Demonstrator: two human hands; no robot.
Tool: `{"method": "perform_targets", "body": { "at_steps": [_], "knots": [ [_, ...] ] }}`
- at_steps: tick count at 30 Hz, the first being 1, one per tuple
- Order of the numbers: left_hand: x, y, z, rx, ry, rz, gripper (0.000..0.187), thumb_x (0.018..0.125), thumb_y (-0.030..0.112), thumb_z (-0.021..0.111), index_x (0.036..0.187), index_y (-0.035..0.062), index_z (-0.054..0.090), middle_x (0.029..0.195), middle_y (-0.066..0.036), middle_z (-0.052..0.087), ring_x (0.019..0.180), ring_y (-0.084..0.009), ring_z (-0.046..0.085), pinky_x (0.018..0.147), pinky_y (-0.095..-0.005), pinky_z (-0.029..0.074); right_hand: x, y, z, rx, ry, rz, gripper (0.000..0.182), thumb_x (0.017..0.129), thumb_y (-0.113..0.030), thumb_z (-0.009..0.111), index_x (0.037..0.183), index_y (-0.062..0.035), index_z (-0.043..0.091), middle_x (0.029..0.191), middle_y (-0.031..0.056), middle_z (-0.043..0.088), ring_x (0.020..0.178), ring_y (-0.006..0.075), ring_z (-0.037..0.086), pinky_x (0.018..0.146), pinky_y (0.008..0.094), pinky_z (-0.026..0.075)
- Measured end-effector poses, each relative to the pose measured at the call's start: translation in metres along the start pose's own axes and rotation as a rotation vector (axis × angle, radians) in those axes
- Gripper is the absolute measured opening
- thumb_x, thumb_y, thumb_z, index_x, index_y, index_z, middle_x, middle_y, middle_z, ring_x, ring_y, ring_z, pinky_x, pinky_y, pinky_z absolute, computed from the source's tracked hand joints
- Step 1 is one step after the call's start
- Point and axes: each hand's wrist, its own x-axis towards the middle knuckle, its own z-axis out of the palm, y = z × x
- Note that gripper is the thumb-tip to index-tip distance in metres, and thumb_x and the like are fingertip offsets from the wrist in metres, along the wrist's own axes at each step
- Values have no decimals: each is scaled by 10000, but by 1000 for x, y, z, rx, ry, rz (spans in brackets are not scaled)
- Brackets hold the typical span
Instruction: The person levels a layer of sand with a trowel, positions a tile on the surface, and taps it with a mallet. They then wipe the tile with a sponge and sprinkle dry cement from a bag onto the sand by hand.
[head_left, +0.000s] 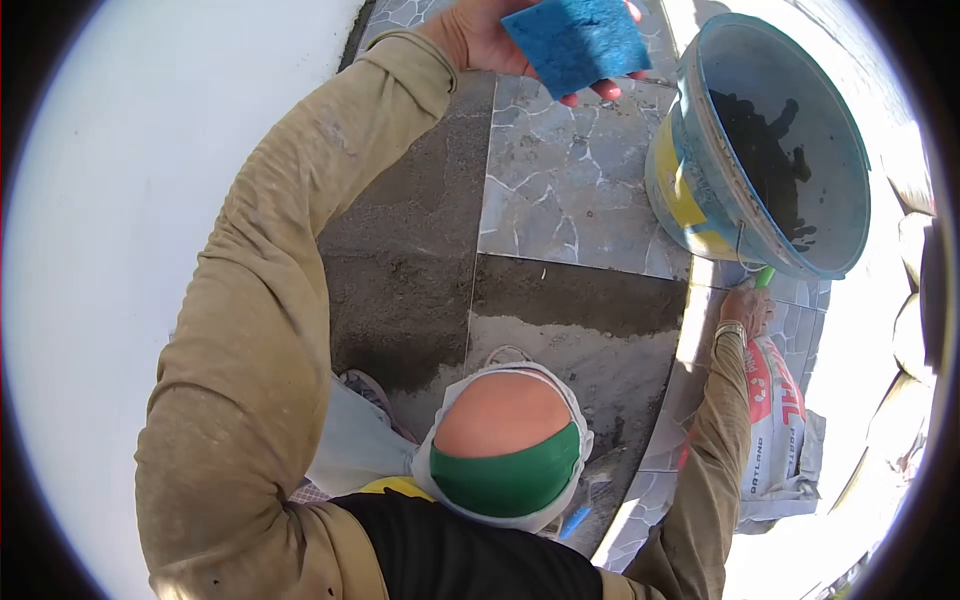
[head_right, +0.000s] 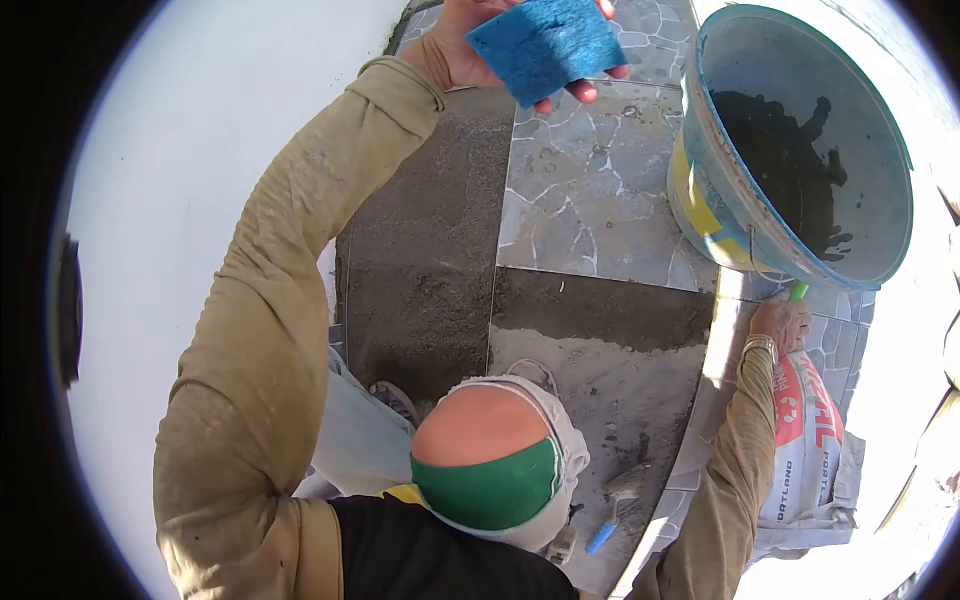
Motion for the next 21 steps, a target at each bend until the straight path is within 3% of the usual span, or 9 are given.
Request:
{"method": "perform_targets", "body": {
  "at_steps": [1, 5, 9, 12, 14, 16, 17, 19, 21],
  "knots": [
    [-45, -14, 5, -36, 131, -63, 759, 929, 607, 508, 1462, 70, 441, 1388, -292, 514, 1135, -384, 656, 850, -449, 602, -5, 0, -4, 47, 41, -39, 531, 986, -461, 448, 1245, -13, 567, 1265, 250, 565, 1185, 419, 544, 957, 562, 458],
    [-186, -117, -7, -106, 850, -488, 685, 871, 542, 714, 1328, 58, 548, 1244, -222, 582, 1005, -331, 656, 821, -429, 589, -13, -8, -11, 123, 112, -95, 571, 983, -429, 454, 1265, 56, 560, 1252, 308, 582, 1114, 452, 596, 921, 572, 486],
    [-267, -186, -26, 94, 909, -1099, 866, 838, 538, 758, 1469, 69, 394, 1341, -203, 541, 1124, -340, 616, 886, -435, 573, -6, -6, -10, -30, 46, 21, 527, 989, -499, 444, 1238, -54, 576, 1289, 207, 554, 1233, 398, 514, 975, 551, 453],
    [-287, -194, -49, 393, 998, -1224, 899, 838, 545, 756, 1495, 73, 365, 1369, -228, 523, 1135, -339, 622, 873, -432, 583, -2, -2, -1, -35, 70, 2, 520, 998, -509, 439, 1218, -56, 570, 1265, 191, 562, 1222, 378, 522, 965, 552, 441],
    [-313, -214, -99, 561, 1177, -1198, 711, 916, 512, 678, 1422, 76, 433, 1283, -189, 561, 991, -292, 659, 781, -465, 578, -5, -5, -7, -50, 49, 8, 525, 1001, -510, 432, 1225, -55, 568, 1273, 192, 560, 1233, 376, 516, 970, 549, 439],
    [-324, -207, -126, 225, 1383, -685, 455, 1000, 435, 569, 1313, 114, 493, 1123, -118, 591, 836, -231, 640, 677, -476, 528, -8, -7, -10, -69, 31, 15, 530, 1004, -510, 425, 1232, -54, 566, 1281, 194, 558, 1244, 375, 510, 975, 546, 437],
    [-323, -208, -131, 225, 1376, -684, 455, 1000, 435, 569, 1313, 114, 493, 1123, -118, 591, 836, -231, 640, 677, -476, 528, -9, -7, -11, -51, 22, 12, 530, 1006, -509, 421, 1231, -52, 566, 1285, 196, 557, 1246, 375, 509, 977, 546, 435],
    [-312, -206, -129, 53, 1804, -313, 245, 1034, 321, 501, 1202, 145, 525, 962, -70, 577, 722, -181, 587, 579, -428, 464, -7, -4, -12, -42, 16, 9, 530, 1007, -508, 416, 1229, -51, 565, 1290, 199, 555, 1247, 374, 508, 978, 546, 434],
    [-311, -213, -108, 129, 1780, -364, 239, 1024, 292, 510, 1223, 160, 525, 952, -68, 588, 719, -177, 590, 570, -402, 463, -6, -5, -9, -38, 56, 3, 528, 1006, -504, 418, 1214, -45, 576, 1283, 206, 562, 1232, 380, 521, 968, 546, 445]
  ]
}}
